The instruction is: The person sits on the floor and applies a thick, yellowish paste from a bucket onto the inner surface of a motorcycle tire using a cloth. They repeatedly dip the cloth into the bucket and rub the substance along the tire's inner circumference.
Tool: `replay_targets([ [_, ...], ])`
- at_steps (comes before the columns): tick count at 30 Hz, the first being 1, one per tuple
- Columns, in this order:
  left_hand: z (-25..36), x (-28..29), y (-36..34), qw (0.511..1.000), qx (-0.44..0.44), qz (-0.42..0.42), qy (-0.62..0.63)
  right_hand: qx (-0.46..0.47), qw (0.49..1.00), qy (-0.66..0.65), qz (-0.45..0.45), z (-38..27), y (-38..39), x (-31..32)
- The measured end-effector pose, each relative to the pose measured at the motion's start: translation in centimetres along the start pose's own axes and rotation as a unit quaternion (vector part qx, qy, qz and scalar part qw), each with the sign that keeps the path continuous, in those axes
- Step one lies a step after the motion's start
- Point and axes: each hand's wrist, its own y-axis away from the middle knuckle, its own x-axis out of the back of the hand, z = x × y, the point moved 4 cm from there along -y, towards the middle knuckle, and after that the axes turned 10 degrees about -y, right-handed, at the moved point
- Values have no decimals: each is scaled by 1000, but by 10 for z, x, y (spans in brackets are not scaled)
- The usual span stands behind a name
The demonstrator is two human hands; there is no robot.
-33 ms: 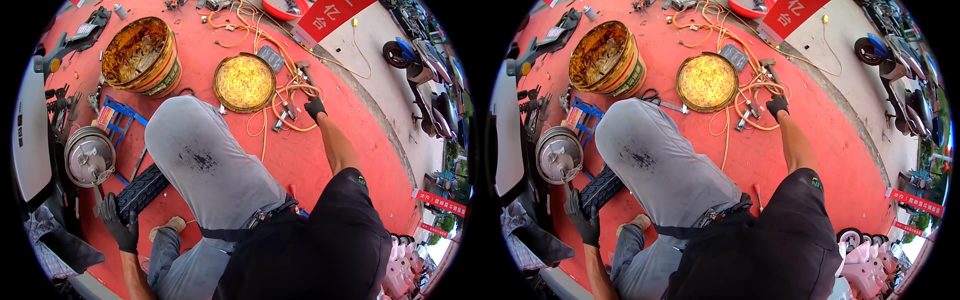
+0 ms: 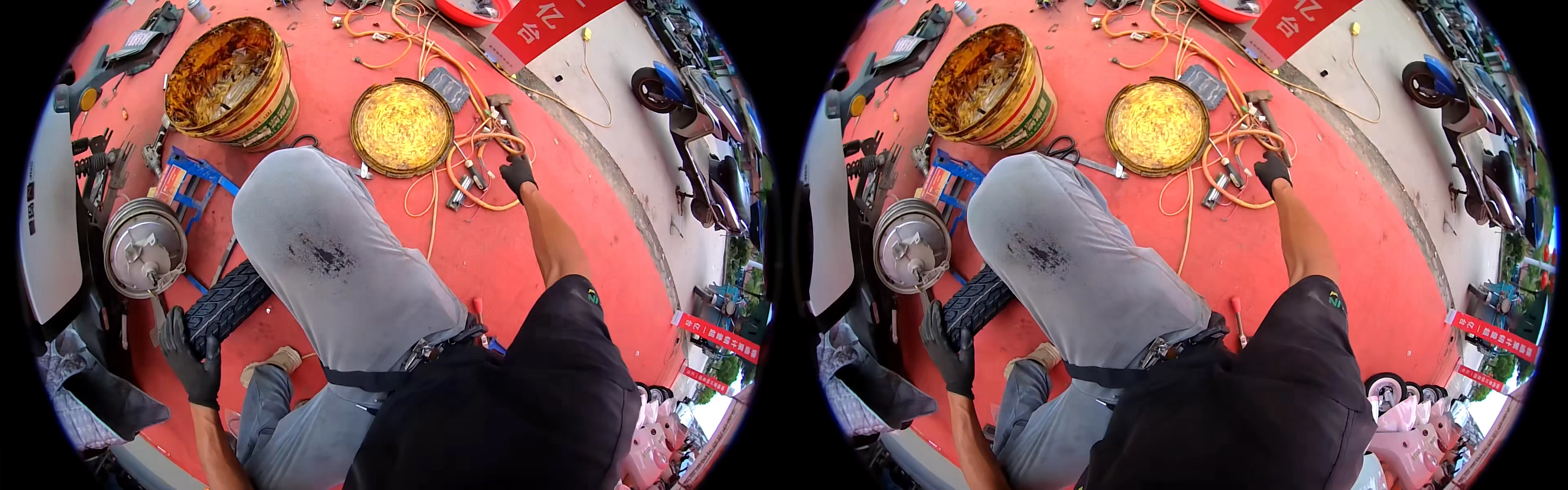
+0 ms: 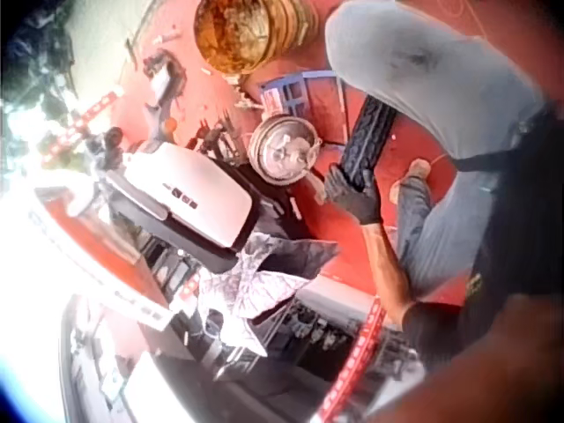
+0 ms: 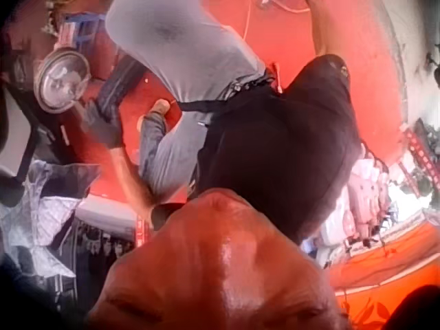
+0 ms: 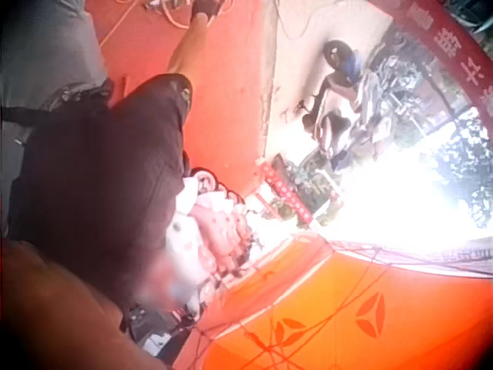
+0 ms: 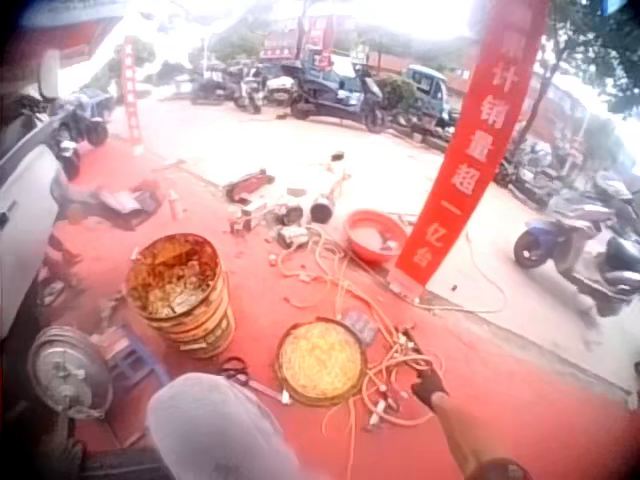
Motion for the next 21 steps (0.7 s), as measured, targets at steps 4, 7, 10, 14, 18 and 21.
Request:
replay_targets([
  [4, -40, 3, 14, 996, 69, -49, 20, -61, 990, -97, -84, -39, 4, -50],
  [7, -46, -2, 22, 989, 105, -82, 62, -9, 973, -215, -82, -59, -4, -68],
  [10, -45, 18, 34, 987, 118, -97, 45, -16, 952, -299, -59, -112, -9, -102],
  [14, -48, -5, 16, 981, 119, -122, 95, -62, 901, -427, -29, -82, -70, -134],
  [18, -52, 12, -2, 974, 154, -128, 110, -235, 840, -461, -162, -108, -90, -165],
  [21, -56, 20, -7, 971, 163, -139, 101, -251, 835, -465, -153, -114, -94, -164],
])
